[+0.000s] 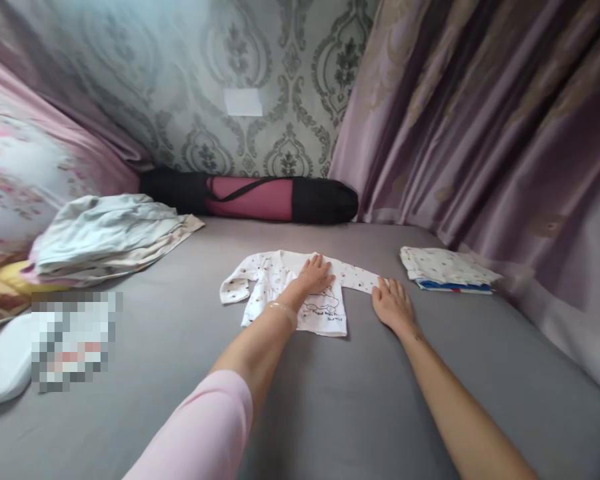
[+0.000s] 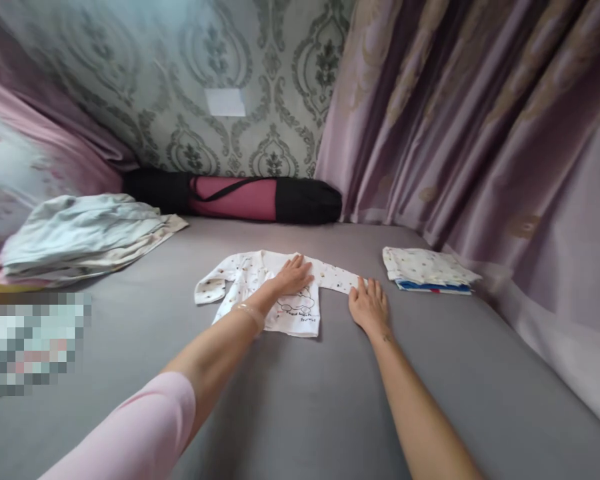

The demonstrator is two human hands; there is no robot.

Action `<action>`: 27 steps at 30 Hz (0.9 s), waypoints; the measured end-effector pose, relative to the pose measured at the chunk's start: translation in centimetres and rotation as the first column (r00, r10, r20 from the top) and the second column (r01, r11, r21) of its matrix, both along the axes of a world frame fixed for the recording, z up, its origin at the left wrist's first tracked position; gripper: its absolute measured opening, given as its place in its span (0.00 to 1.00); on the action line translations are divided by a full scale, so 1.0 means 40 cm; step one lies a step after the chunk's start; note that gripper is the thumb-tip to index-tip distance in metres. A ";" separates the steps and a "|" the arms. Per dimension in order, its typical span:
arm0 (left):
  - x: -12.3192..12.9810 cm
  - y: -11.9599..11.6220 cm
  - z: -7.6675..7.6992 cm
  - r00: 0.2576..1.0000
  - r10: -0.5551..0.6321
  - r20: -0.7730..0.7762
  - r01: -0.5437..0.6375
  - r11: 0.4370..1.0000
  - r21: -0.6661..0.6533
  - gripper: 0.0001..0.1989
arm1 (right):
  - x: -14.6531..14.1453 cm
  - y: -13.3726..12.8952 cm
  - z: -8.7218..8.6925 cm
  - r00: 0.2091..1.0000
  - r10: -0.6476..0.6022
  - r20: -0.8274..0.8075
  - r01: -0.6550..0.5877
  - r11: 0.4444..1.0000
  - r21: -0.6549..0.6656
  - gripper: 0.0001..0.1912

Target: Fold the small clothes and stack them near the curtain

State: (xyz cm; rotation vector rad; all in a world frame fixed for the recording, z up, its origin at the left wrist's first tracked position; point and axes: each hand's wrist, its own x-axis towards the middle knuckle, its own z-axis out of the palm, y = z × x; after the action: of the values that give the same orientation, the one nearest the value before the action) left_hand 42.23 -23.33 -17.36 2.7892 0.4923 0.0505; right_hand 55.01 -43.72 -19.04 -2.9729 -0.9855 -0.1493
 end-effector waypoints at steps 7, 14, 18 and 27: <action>-0.201 0.079 0.062 0.961 0.129 0.243 -0.113 0.991 -0.077 0.24 | 0.006 0.009 0.016 0.999 0.025 -0.027 -0.027 0.999 -0.038 0.29; -0.468 0.212 0.085 0.680 0.698 0.224 -0.653 0.715 -0.250 0.19 | 0.039 0.061 0.066 0.981 -0.096 -0.168 0.080 0.992 -0.100 0.26; -0.535 0.239 0.075 0.589 0.808 -0.010 -0.760 0.550 -0.346 0.22 | -0.004 0.151 0.108 0.999 0.043 -0.023 -0.042 0.998 0.054 0.25; -0.565 0.227 0.075 0.616 0.763 -0.197 -0.768 0.526 -0.367 0.21 | -0.246 0.457 0.128 0.826 0.514 -0.232 -0.416 0.833 0.363 0.21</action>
State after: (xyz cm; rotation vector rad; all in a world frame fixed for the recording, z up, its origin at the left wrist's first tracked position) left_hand 19.63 -14.26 -14.36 1.9377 1.5172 0.1056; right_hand 45.18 -25.43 -13.93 -2.2948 -1.4545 0.1734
